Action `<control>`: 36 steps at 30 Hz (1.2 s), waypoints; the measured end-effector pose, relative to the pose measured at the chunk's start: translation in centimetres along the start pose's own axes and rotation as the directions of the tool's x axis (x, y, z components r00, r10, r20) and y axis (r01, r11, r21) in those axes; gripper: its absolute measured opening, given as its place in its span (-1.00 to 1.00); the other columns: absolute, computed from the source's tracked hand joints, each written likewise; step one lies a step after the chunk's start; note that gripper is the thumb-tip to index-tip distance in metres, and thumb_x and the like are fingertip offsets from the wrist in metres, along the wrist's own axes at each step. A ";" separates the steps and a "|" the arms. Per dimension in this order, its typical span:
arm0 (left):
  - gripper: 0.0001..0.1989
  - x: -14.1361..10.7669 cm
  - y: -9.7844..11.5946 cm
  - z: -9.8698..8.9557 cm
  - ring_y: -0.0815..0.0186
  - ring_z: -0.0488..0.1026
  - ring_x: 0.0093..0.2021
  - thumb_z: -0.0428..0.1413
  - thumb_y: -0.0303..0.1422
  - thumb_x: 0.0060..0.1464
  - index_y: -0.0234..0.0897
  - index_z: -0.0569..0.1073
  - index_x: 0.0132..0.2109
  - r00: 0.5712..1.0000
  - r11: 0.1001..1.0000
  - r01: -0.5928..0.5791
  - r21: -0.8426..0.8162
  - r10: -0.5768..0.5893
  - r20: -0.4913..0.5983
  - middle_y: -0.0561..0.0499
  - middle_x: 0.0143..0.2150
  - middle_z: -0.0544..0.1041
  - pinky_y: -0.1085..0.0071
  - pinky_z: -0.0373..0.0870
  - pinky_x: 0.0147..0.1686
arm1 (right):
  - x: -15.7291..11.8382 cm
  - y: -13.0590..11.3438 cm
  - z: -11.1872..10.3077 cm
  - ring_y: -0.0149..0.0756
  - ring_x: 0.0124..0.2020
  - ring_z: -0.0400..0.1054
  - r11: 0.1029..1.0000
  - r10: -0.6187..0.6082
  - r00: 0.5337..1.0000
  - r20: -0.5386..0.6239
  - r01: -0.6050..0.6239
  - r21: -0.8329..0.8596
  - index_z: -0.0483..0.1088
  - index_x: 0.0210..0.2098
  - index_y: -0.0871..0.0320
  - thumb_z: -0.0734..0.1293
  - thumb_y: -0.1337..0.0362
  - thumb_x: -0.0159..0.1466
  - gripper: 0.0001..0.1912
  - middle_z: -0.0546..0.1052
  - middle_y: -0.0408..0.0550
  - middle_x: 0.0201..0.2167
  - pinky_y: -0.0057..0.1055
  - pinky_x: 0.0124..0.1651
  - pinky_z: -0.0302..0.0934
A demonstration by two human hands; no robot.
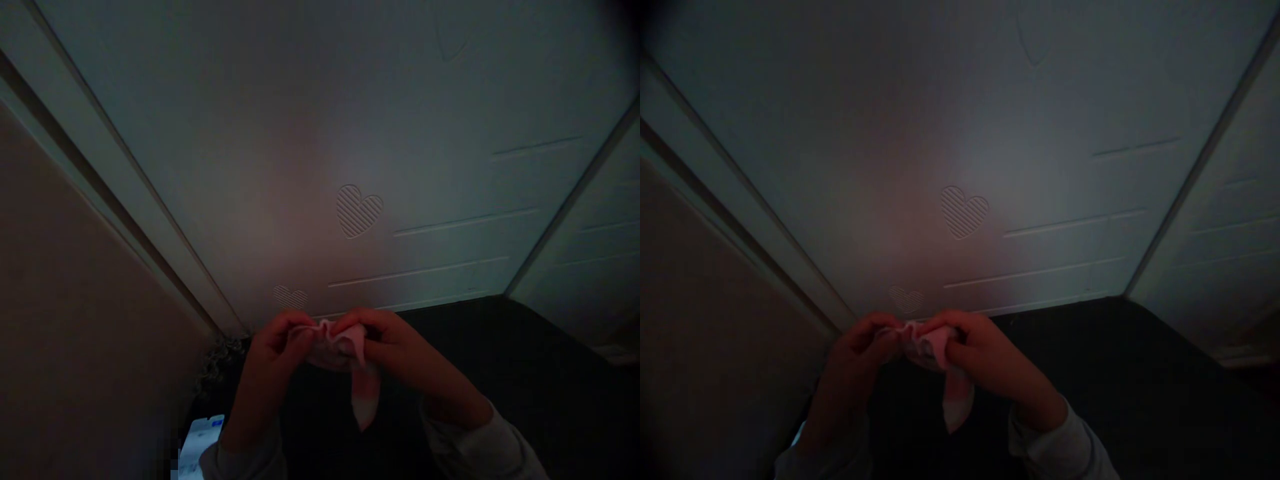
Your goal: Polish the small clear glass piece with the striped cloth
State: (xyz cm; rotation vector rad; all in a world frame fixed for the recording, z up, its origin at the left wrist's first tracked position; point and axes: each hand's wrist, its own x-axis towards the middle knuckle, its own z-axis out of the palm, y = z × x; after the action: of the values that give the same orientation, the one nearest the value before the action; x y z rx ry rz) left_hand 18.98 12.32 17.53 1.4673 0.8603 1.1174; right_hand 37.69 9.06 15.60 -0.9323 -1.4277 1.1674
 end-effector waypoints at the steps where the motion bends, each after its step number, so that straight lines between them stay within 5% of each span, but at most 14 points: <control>1: -0.91 -0.1 0.1 -0.1 0.39 0.41 -0.42 0.22 -0.30 0.02 -0.23 0.55 -0.33 0.997 0.997 -0.029 0.073 0.024 0.068 0.11 -0.45 0.52 0.54 0.31 -0.41 | 0.0 0.0 0.0 -0.33 -0.31 0.40 1.000 -0.004 1.000 -0.010 0.004 -0.003 0.55 -0.29 0.10 0.30 0.52 0.06 -0.69 0.57 -0.15 -0.35 -0.44 -0.25 0.22; 6: -0.81 -0.2 0.8 -0.2 0.33 0.43 -0.31 0.07 -0.32 0.18 -0.24 0.53 -0.33 0.952 0.935 -0.236 0.264 0.167 0.257 0.05 -0.35 0.51 0.47 0.31 -0.27 | -0.2 -0.1 -0.3 -0.38 -0.38 0.34 1.000 0.022 0.999 -0.048 -0.021 0.018 0.50 -0.29 0.09 0.32 0.51 0.05 -0.72 0.50 -0.19 -0.39 -0.49 -0.33 0.19; 13: -0.92 -0.1 0.8 -0.5 0.32 0.39 -0.35 0.16 -0.33 0.05 -0.23 0.52 -0.31 0.960 0.923 -0.154 0.351 0.056 0.274 0.07 -0.38 0.49 0.45 0.26 -0.34 | -0.2 -0.2 -0.2 -0.40 -0.38 0.33 0.998 -0.016 0.997 -0.076 0.012 -0.057 0.48 -0.29 0.10 0.31 0.53 0.03 -0.71 0.49 -0.20 -0.39 -0.50 -0.33 0.19; 20: -0.74 0.3 0.6 -0.7 0.22 0.44 -0.22 0.13 -0.23 0.06 -0.24 0.50 -0.12 0.946 0.904 -0.057 0.424 -0.087 0.313 -0.01 -0.20 0.55 0.37 0.30 -0.23 | -0.1 -0.5 0.1 -0.39 -0.42 0.31 0.974 -0.049 0.995 -0.092 0.027 -0.226 0.47 -0.28 0.11 0.27 0.48 0.07 -0.74 0.49 -0.19 -0.41 -0.49 -0.37 0.15; 28: -0.76 0.4 0.5 -0.9 0.26 0.41 -0.25 0.03 -0.22 0.18 -0.25 0.52 -0.16 0.898 0.829 -0.175 0.530 -0.086 0.432 0.02 -0.25 0.52 0.40 0.25 -0.26 | -0.3 -1.0 0.2 -0.37 -0.43 0.33 0.961 -0.018 0.995 -0.097 -0.009 -0.276 0.48 -0.27 0.12 0.26 0.46 0.06 -0.73 0.51 -0.16 -0.41 -0.48 -0.38 0.16; 36: -0.79 0.4 0.5 -0.3 0.32 0.39 -0.31 0.01 -0.29 0.21 -0.26 0.50 -0.22 0.875 0.814 -0.237 0.530 -0.059 0.481 0.06 -0.30 0.51 0.44 0.23 -0.29 | -0.3 -0.7 -0.6 -0.31 -0.24 0.41 0.940 -0.073 0.997 -0.022 0.061 -0.336 0.48 -0.24 0.14 0.25 0.54 0.05 -0.67 0.58 -0.11 -0.29 -0.42 -0.17 0.21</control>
State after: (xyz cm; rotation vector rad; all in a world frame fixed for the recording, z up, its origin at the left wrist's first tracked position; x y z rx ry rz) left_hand 18.75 12.68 18.11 2.1990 0.8045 0.5048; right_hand 38.31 8.73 16.20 -1.1221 -1.6487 0.8662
